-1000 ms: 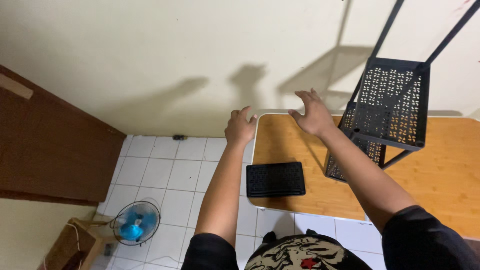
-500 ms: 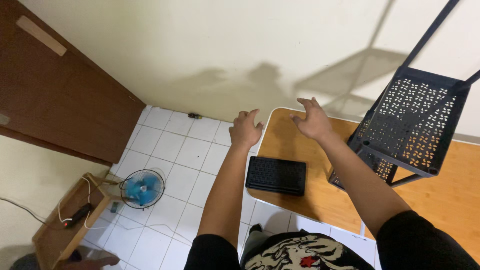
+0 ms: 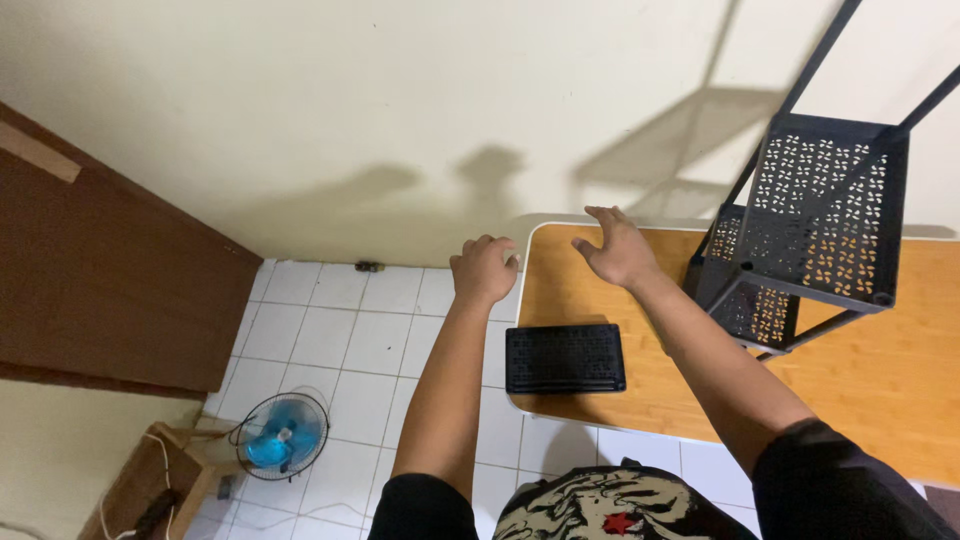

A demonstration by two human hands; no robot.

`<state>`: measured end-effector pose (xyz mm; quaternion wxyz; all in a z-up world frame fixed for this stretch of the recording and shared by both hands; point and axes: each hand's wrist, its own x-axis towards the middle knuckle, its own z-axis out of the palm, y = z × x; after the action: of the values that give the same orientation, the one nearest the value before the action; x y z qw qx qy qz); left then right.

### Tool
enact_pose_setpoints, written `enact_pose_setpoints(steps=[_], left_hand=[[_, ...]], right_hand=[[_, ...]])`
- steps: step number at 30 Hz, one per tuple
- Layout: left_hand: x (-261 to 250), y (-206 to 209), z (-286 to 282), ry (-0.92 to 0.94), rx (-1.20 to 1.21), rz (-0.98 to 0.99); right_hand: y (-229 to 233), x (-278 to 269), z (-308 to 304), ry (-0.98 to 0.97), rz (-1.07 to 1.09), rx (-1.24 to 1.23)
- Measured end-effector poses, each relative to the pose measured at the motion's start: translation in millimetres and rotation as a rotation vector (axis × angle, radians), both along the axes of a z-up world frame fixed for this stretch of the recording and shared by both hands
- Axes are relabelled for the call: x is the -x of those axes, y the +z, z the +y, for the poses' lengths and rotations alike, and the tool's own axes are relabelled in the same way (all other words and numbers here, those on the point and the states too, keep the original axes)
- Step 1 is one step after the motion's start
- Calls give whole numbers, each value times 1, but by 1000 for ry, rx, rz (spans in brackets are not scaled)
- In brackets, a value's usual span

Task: The person assembles a black metal plant stand by inserting four vertical poles into the perforated shelves and securing them with small fasteners. The person handles the shelves and poles by hand, tightening each connection before placing the stand upright on the table.

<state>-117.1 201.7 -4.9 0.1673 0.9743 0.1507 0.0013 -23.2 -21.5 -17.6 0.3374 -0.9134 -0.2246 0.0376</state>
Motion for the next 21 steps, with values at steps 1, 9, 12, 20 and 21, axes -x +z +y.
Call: enact_pose_setpoints(steps=[1, 9, 12, 20, 21], left_hand=[[0, 1, 4, -15, 4, -5], [19, 0, 35, -156, 32, -175], [25, 1, 41, -182, 52, -182], [37, -10, 46, -213, 64, -178], [37, -13, 46, -209, 71, -165]], right_hand=[[2, 4, 3, -10, 6, 6], [5, 43, 22, -83, 16, 31], [6, 57, 26, -96, 3, 16], [0, 69, 30, -91, 30, 64], [-2, 68, 29, -81, 34, 61]])
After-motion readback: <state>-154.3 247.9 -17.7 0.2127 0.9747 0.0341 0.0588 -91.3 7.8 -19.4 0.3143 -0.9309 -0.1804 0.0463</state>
